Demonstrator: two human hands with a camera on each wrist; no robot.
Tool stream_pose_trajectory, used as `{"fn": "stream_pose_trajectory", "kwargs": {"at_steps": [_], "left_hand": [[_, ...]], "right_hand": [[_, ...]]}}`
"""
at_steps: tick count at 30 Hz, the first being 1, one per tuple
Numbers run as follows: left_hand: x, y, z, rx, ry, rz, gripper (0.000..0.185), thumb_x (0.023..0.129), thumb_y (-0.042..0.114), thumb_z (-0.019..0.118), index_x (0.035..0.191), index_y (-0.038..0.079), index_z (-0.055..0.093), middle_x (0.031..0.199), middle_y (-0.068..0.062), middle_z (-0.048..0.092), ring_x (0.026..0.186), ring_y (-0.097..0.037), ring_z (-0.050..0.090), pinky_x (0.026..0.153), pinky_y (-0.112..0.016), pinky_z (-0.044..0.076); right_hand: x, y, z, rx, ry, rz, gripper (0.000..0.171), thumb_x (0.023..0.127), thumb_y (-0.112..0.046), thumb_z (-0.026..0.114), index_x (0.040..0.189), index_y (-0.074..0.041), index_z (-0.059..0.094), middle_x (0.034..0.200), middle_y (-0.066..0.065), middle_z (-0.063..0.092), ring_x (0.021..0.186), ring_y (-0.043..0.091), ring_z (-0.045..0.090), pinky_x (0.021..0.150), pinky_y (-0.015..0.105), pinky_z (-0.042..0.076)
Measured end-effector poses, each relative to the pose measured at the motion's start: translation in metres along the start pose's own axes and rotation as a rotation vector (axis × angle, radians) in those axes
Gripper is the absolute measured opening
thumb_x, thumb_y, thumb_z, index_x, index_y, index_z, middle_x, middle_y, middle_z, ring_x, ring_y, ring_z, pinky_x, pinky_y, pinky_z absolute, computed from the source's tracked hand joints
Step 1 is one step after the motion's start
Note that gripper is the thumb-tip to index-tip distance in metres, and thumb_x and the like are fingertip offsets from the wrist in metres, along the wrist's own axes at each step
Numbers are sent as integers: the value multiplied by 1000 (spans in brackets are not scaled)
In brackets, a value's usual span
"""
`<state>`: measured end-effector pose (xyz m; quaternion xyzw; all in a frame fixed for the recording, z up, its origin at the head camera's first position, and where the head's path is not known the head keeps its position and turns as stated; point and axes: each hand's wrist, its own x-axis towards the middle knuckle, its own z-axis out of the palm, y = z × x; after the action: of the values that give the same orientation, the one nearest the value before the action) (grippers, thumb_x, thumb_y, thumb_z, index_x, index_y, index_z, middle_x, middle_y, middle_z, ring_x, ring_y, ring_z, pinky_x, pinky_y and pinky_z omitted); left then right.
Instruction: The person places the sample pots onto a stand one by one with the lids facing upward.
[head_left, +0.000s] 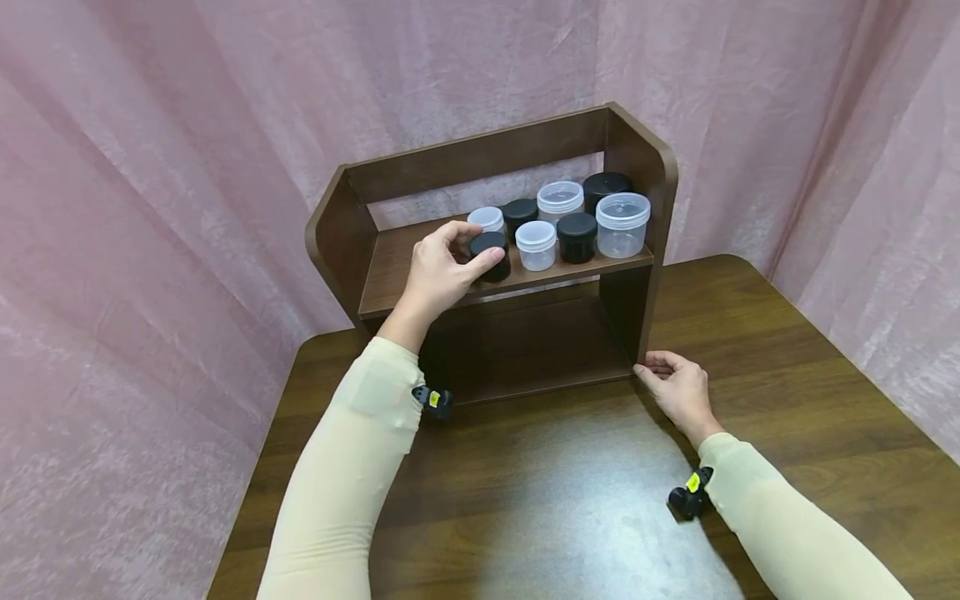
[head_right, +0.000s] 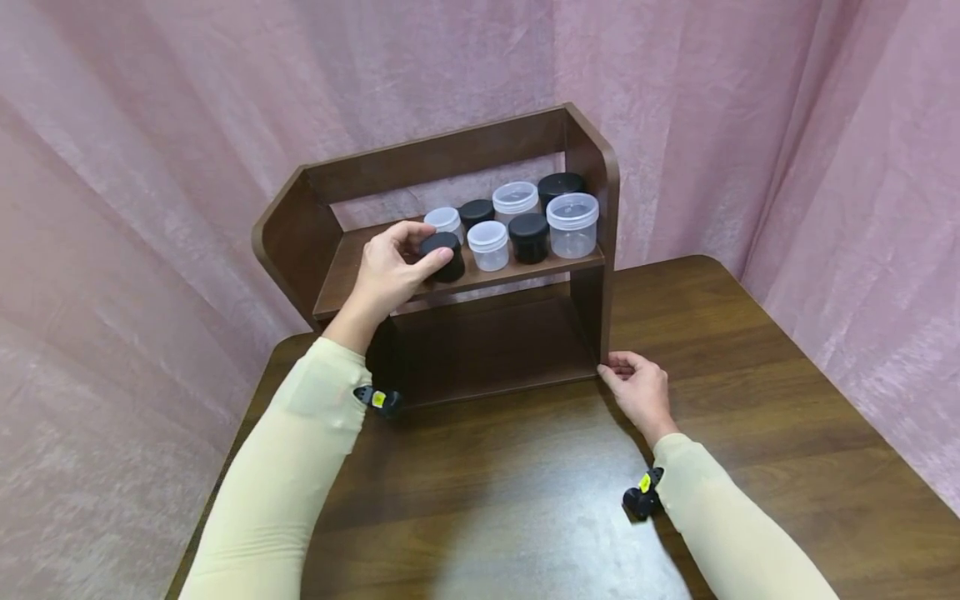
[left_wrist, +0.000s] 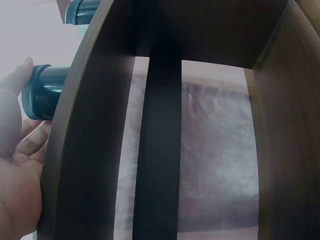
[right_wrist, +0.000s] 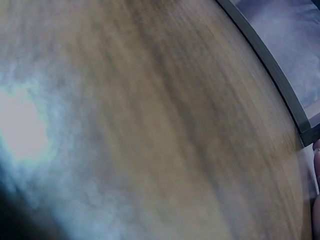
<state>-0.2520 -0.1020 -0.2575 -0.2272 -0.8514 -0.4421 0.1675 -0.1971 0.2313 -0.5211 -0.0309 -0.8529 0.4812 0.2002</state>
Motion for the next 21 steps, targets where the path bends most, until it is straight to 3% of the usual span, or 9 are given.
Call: {"fn": "stream_pose_trajectory", "kwargs": {"at_steps": [6, 12, 17, 21], "left_hand": [[1, 0, 1, 12, 25, -25, 47, 80, 35, 78, 119, 11, 67, 95, -1, 68, 82, -12, 60, 71, -24, 48], [2, 0, 3, 15, 31, -17, 48, 81, 32, 79, 123, 13, 67, 96, -3, 65, 85, -13, 61, 72, -23, 49], [1, -1, 4, 16, 16, -35, 50, 82, 34, 77, 127, 16, 65, 95, -2, 64, 86, -12, 59, 72, -23, 48], [0, -3, 4, 27, 13, -59, 52, 82, 34, 77, 128, 15, 63, 94, -2, 64, 85, -12, 59, 74, -23, 48]], "right_hand": [[1, -3, 0, 116, 55, -7, 27, 85, -22, 75, 103, -3, 71, 95, 9, 71, 78, -3, 61, 66, 8, 47], [1, -4, -1, 300, 101, 62, 28, 82, -16, 78, 101, 3, 72, 84, -9, 70, 74, -2, 61, 60, 11, 49], [0, -4, 0, 290, 118, 73, 28, 81, -17, 79, 101, 1, 72, 82, -16, 67, 74, -1, 61, 62, 10, 48], [0, -6, 4, 229, 162, 6, 22, 80, -14, 79, 97, -1, 73, 80, -12, 69, 71, -5, 60, 61, 8, 46]]}}
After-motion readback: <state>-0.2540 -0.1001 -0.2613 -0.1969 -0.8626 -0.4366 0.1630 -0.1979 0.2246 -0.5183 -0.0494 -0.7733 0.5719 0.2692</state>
